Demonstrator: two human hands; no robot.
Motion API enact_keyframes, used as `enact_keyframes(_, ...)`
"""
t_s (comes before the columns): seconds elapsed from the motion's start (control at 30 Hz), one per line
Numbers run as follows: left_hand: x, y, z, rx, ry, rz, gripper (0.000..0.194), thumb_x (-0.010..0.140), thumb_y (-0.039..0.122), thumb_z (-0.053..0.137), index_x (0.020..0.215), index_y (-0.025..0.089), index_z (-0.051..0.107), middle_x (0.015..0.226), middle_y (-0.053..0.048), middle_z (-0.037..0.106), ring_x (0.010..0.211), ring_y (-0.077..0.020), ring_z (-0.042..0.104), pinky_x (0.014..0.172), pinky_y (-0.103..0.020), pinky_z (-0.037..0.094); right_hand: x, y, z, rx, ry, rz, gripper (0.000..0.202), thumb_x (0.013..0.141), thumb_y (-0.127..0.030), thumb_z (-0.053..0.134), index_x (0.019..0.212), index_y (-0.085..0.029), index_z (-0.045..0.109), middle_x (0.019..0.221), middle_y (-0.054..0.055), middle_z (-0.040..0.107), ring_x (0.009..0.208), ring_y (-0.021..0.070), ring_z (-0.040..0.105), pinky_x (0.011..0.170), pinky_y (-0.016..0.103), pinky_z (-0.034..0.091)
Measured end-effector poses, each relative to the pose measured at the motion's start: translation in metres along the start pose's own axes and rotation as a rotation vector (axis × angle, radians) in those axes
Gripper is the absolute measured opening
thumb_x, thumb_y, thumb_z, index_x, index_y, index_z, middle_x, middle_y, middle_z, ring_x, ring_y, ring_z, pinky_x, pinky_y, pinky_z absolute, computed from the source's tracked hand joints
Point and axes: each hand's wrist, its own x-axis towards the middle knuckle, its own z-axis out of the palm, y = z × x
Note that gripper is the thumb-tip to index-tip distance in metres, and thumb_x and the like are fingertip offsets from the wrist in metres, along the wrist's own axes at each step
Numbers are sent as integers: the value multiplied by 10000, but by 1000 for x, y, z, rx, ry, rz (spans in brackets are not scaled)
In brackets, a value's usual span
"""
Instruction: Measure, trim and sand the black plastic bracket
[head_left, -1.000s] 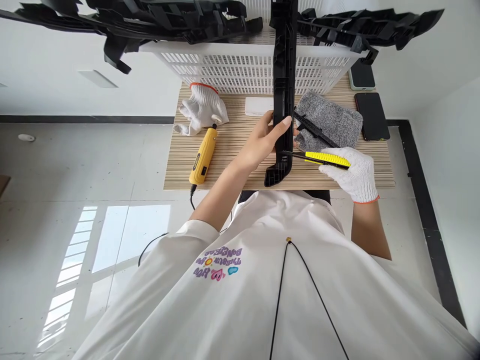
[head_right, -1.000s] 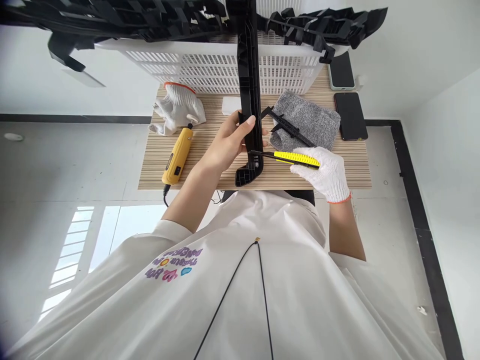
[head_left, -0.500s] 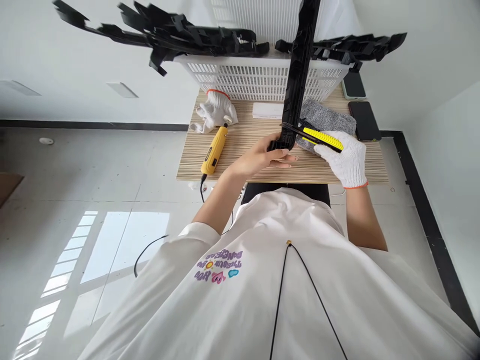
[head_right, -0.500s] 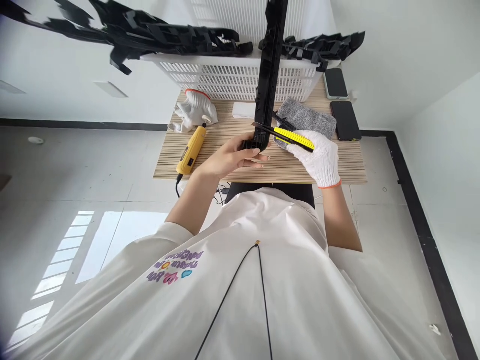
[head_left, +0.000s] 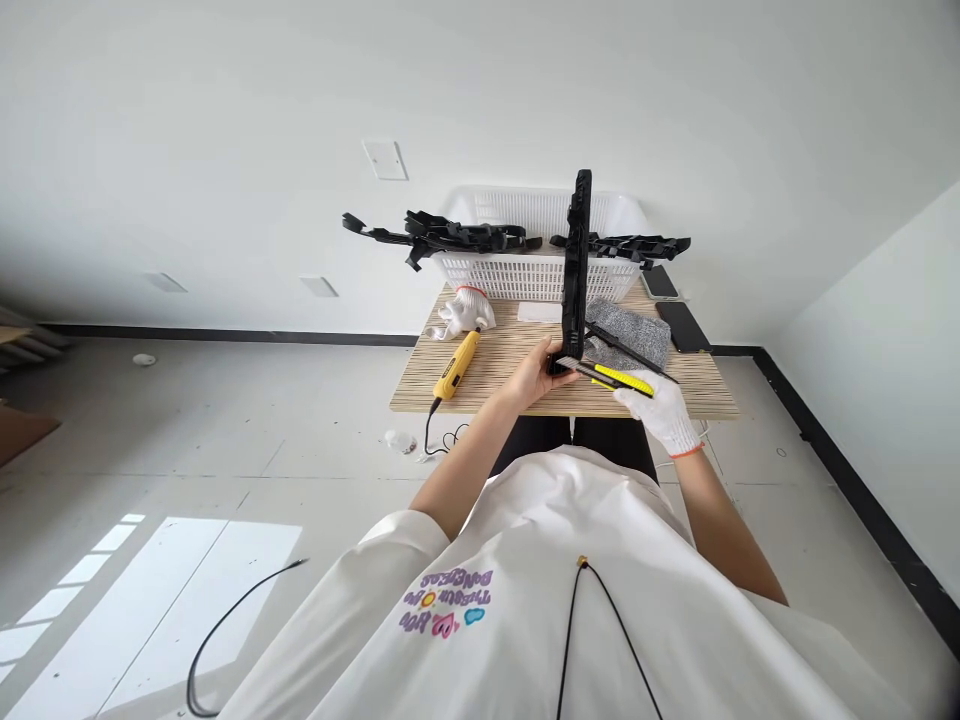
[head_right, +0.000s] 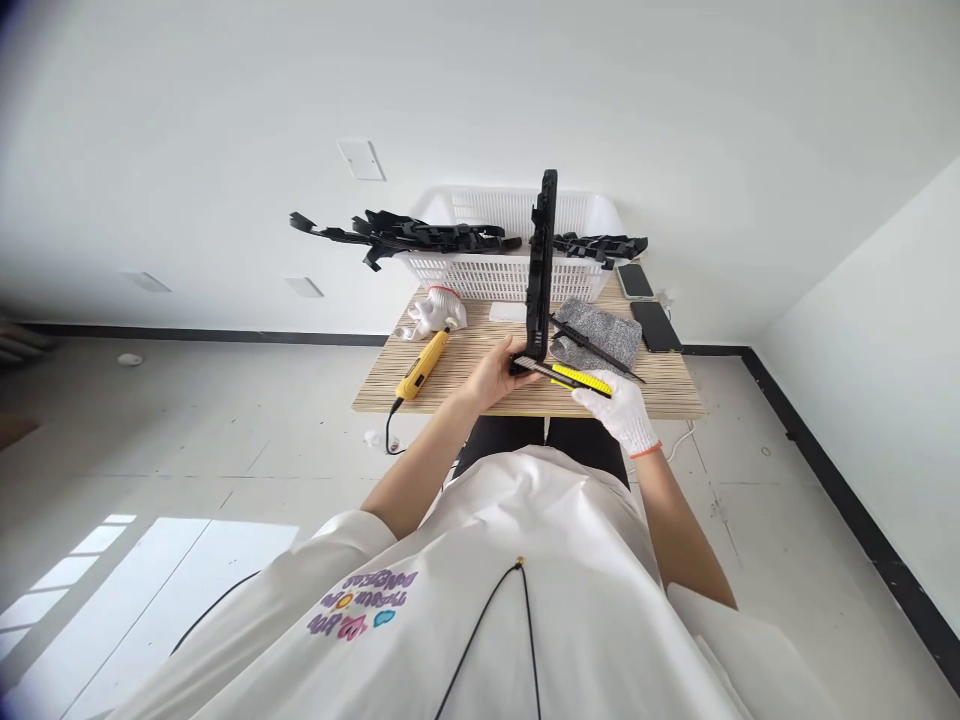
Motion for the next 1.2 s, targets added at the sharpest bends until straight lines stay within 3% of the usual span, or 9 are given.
enact_keyframes(0.07,-1,-4,-1,1,-4,-21,498,1097,397,349,1052,98,744,1055,-167,775,908,-208,760,836,-287,641,-1,1,4,-108,17,-70,419,813,-509,766,1140,-247,780,1113,53,781,1026,259,723,941,393,571)
enact_keyframes(0.13,-1,-7,-2,-4,1,-52,508,1094,407,344,1072,89,740,1037,-181,773,910,-222,763,822,-287,641,-1,1,6,-142,99,-58,435,846,-535,730,1175,-253,774,1152,50,778,1087,270,715,1004,414,549)
enact_keyframes(0.2,0,-8,-4,-18,-8,-73,507,1090,422,356,1101,83,733,1027,-187,772,924,-234,766,828,-295,642,0,1,5,-106,139,-37,465,859,-552,706,1186,-227,768,1089,59,787,1030,267,727,959,407,567)
enact_keyframes(0.33,4,-7,-9,-26,-45,-62,512,1094,429,351,1092,90,735,1021,-169,775,934,-218,758,805,-269,643,4,3,1,-110,4,-143,418,795,-501,776,1083,-199,790,1087,67,785,1018,254,721,961,369,556)
enact_keyframes(0.47,4,-5,-12,-55,-82,-75,531,1092,445,358,1120,66,728,1062,-194,769,1008,-247,753,895,-303,640,6,4,0,-84,67,-47,447,817,-518,743,1122,-194,779,983,58,783,848,218,709,794,337,568)
enact_keyframes(0.63,1,-6,-14,-28,-42,-75,480,1093,426,370,1151,99,717,1043,-168,764,1052,-231,739,916,-299,635,4,5,2,-85,53,-60,459,739,-512,808,1057,-182,789,950,56,772,743,175,663,690,295,536)
enact_keyframes(0.8,0,-9,-14,-57,-10,-45,382,1084,379,432,1030,117,705,1016,-147,749,1000,-216,736,923,-317,638,5,4,0,-7,46,55,451,723,-493,812,1027,-162,773,774,25,720,556,109,538,537,256,450)
enact_keyframes(0.97,-2,-9,-11,-78,35,-67,369,1085,339,435,841,140,626,988,-148,742,978,-226,752,867,-314,653,7,-2,-2,85,13,157,368,703,-444,819,923,-157,748,722,24,692,507,90,488,480,246,406)
enact_keyframes(1.2,-3,-13,-19,-161,53,-31,248,1024,290,601,816,155,604,950,-116,743,990,-232,765,925,-372,661,4,-14,-5,87,-25,218,331,716,-449,821,860,-170,716,719,16,685,510,87,490,486,246,411)
